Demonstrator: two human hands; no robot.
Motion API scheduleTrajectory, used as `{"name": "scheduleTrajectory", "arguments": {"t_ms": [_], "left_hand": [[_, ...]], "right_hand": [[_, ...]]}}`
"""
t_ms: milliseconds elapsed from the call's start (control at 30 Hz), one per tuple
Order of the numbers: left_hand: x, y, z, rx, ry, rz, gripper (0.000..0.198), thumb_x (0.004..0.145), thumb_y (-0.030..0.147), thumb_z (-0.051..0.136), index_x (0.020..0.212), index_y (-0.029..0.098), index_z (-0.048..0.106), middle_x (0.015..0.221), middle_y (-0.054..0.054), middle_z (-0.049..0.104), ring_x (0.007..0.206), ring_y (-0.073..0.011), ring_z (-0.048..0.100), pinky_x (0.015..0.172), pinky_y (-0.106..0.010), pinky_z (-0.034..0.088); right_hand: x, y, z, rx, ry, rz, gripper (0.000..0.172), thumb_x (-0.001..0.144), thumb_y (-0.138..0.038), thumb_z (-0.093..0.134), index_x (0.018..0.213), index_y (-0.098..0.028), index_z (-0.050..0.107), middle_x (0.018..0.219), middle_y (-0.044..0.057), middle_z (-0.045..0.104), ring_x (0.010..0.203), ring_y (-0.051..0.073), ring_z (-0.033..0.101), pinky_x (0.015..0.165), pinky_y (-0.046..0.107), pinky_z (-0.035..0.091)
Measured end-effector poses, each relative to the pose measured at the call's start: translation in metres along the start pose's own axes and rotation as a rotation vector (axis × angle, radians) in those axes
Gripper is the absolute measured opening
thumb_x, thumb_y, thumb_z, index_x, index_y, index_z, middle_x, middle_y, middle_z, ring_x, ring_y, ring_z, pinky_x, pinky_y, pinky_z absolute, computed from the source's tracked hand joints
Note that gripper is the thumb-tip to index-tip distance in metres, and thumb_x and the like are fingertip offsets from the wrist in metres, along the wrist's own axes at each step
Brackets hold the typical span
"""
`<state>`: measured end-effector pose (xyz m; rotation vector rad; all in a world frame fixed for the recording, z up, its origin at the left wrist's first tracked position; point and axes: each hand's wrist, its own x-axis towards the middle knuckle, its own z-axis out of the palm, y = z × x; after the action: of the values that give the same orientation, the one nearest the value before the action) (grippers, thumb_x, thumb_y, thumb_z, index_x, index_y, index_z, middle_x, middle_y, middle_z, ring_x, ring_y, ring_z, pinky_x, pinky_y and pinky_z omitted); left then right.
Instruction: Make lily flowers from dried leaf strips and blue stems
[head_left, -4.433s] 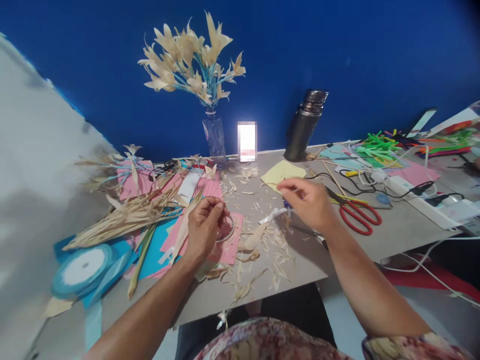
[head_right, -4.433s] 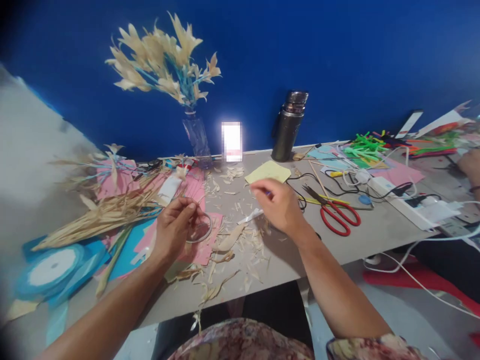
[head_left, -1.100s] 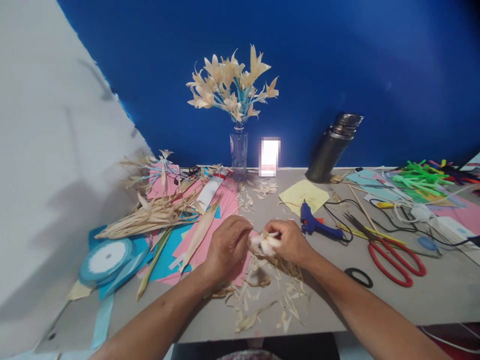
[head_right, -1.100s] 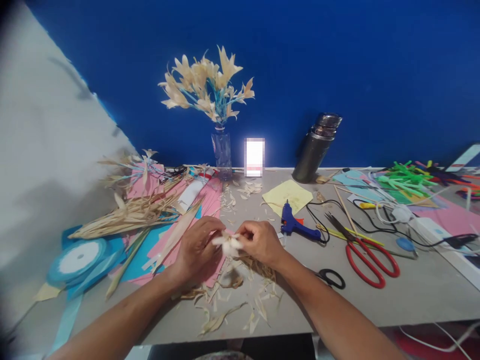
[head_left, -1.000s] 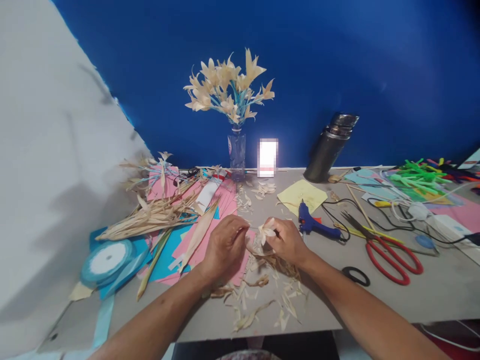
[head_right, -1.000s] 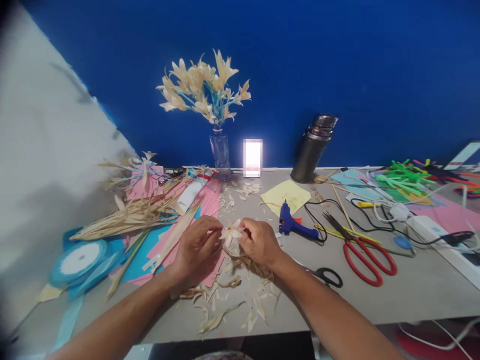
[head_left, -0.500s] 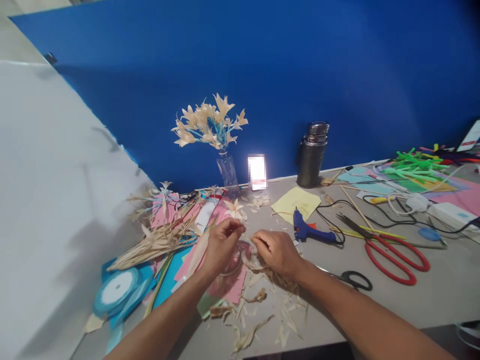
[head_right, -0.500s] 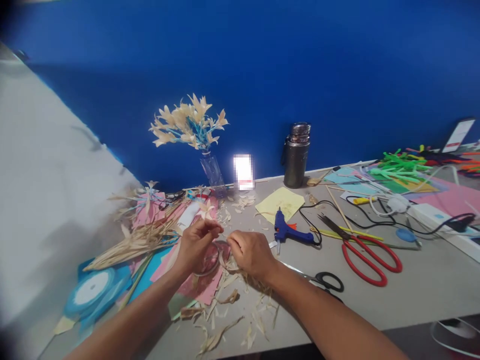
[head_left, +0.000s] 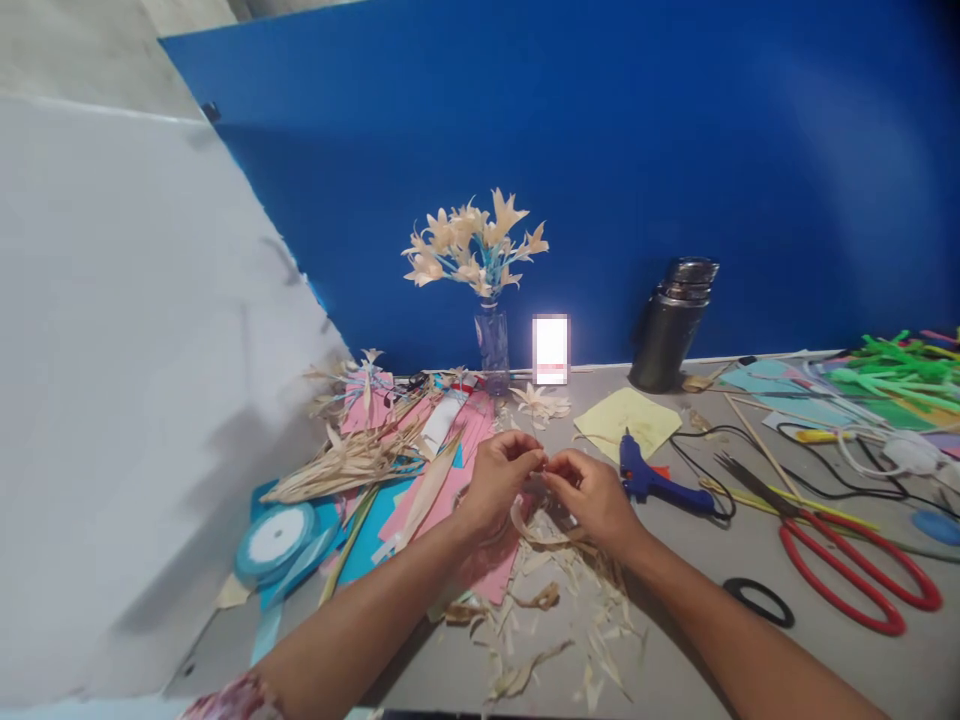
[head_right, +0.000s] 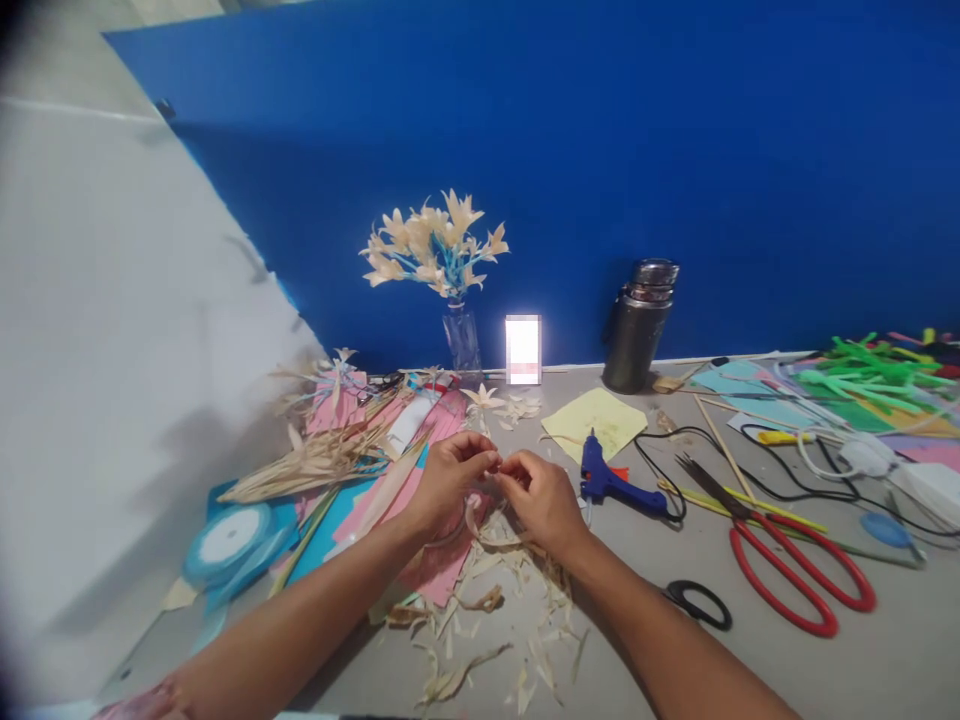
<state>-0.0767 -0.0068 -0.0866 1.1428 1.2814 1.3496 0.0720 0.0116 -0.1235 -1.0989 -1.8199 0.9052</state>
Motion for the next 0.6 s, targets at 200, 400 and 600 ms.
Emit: {"name": "scheduleTrajectory", "arguments": {"t_ms": [200, 400, 600], "left_hand": [[-0.001, -0.003, -0.001, 0.011, -0.006, -0.038, 0.023, 0.07, 0.019, 0.069, 0.092, 0.014, 0.07, 0.082, -0.005, 0.07, 0.066, -0.0132, 0.062, 0.057, -0.023, 0.046], [-0.041, 0.015, -0.029, 0.394, -0.092, 0.045, 0.011, 0.076, 0.018, 0.063, 0.083, 0.017, 0.072, 0.083, -0.005, 0.073, 0.067, -0.0153, 0.063, 0.059, -0.025, 0.047], [-0.095, 0.032, -0.111, 0.864, 0.284, 0.047, 0.021, 0.087, 0.029, 0.053, 0.081, 0.022, 0.072, 0.079, -0.003, 0.074, 0.073, -0.0208, 0.065, 0.066, -0.03, 0.045]], "right_hand": [[0.001, 0.001, -0.002, -0.07, -0.041, -0.003, 0.017, 0.085, -0.031, 0.059, 0.074, -0.02, 0.064, 0.062, -0.001, 0.066, 0.058, 0.016, 0.058, 0.057, 0.026, 0.04], [0.002, 0.012, -0.006, -0.219, -0.01, 0.054, 0.021, 0.084, -0.039, 0.058, 0.073, -0.022, 0.065, 0.065, 0.001, 0.068, 0.061, 0.019, 0.06, 0.06, 0.029, 0.039], [0.004, 0.015, -0.006, -0.451, -0.034, 0.104, 0.02, 0.083, -0.037, 0.059, 0.069, -0.024, 0.065, 0.065, 0.001, 0.07, 0.064, 0.02, 0.063, 0.059, 0.029, 0.036]]}}
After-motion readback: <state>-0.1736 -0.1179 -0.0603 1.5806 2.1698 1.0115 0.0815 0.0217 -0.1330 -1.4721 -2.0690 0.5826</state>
